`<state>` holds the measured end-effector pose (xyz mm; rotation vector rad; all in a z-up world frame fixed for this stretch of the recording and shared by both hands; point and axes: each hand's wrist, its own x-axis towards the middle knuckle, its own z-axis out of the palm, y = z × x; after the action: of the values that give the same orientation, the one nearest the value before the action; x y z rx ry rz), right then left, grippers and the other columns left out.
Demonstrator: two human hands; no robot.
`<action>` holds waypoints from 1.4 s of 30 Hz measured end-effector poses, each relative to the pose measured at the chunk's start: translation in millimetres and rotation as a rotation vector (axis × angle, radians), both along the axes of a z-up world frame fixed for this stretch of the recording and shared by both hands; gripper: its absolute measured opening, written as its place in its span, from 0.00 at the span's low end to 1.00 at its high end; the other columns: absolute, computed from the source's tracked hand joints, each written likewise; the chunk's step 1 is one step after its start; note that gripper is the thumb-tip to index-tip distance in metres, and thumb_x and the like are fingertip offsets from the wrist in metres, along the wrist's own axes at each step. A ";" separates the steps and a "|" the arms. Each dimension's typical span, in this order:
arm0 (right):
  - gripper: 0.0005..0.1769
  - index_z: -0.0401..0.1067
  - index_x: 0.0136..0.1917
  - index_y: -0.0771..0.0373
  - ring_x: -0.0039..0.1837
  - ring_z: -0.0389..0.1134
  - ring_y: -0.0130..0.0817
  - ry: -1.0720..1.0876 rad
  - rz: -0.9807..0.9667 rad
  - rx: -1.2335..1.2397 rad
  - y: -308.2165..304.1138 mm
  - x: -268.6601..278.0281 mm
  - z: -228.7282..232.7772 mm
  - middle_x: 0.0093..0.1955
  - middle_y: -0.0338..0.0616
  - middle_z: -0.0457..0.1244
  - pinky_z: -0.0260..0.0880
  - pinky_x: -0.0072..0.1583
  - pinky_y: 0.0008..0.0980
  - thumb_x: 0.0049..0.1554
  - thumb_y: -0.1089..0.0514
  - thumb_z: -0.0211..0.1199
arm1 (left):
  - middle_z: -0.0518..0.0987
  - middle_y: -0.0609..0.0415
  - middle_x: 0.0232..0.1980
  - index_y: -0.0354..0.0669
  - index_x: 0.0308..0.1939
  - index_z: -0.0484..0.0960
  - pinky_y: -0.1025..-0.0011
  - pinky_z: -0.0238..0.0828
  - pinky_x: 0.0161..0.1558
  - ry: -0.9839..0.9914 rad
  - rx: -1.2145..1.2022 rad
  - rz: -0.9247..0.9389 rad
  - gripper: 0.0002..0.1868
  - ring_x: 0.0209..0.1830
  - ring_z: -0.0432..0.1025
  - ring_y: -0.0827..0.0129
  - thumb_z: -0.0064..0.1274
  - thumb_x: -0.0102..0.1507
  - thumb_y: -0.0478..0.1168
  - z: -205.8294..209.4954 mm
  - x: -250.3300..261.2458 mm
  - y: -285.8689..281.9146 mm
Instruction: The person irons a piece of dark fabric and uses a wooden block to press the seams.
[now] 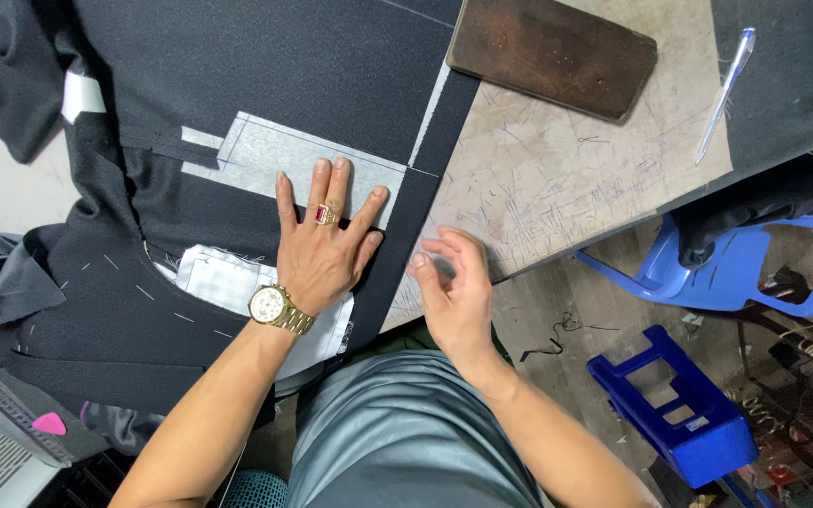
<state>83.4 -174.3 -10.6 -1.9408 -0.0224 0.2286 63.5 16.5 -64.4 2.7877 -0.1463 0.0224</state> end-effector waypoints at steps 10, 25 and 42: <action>0.14 0.73 0.52 0.66 0.30 0.74 0.35 0.587 0.065 -0.171 12.9 5.8 -8.1 0.31 0.49 0.71 0.72 0.33 0.29 0.61 0.53 0.66 | 0.51 0.38 0.83 0.64 0.78 0.64 0.29 0.22 0.72 0.011 -0.016 -0.004 0.28 0.83 0.39 0.45 0.41 0.74 0.54 -1.8 1.6 1.7; 0.11 0.74 0.47 0.62 0.36 0.72 0.40 0.268 0.059 -0.300 -5.0 11.5 -23.0 0.33 0.47 0.69 0.72 0.39 0.36 0.57 0.54 0.70 | 0.50 0.33 0.82 0.61 0.79 0.65 0.24 0.23 0.69 -0.036 -0.049 -0.029 0.28 0.82 0.40 0.40 0.42 0.74 0.53 5.6 17.5 -6.8; 0.19 0.70 0.65 0.74 0.71 0.66 0.45 -0.720 0.383 -0.264 -19.5 67.2 -47.2 0.66 0.54 0.68 0.62 0.73 0.46 0.62 0.77 0.51 | 0.51 0.37 0.83 0.66 0.78 0.67 0.20 0.21 0.66 -0.003 -0.052 -0.063 0.27 0.82 0.36 0.42 0.42 0.74 0.55 10.0 21.2 -21.8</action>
<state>150.6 -193.8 -57.8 -2.1747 -0.8791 -0.2402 84.7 -5.3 -54.4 2.7299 -0.2310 0.0141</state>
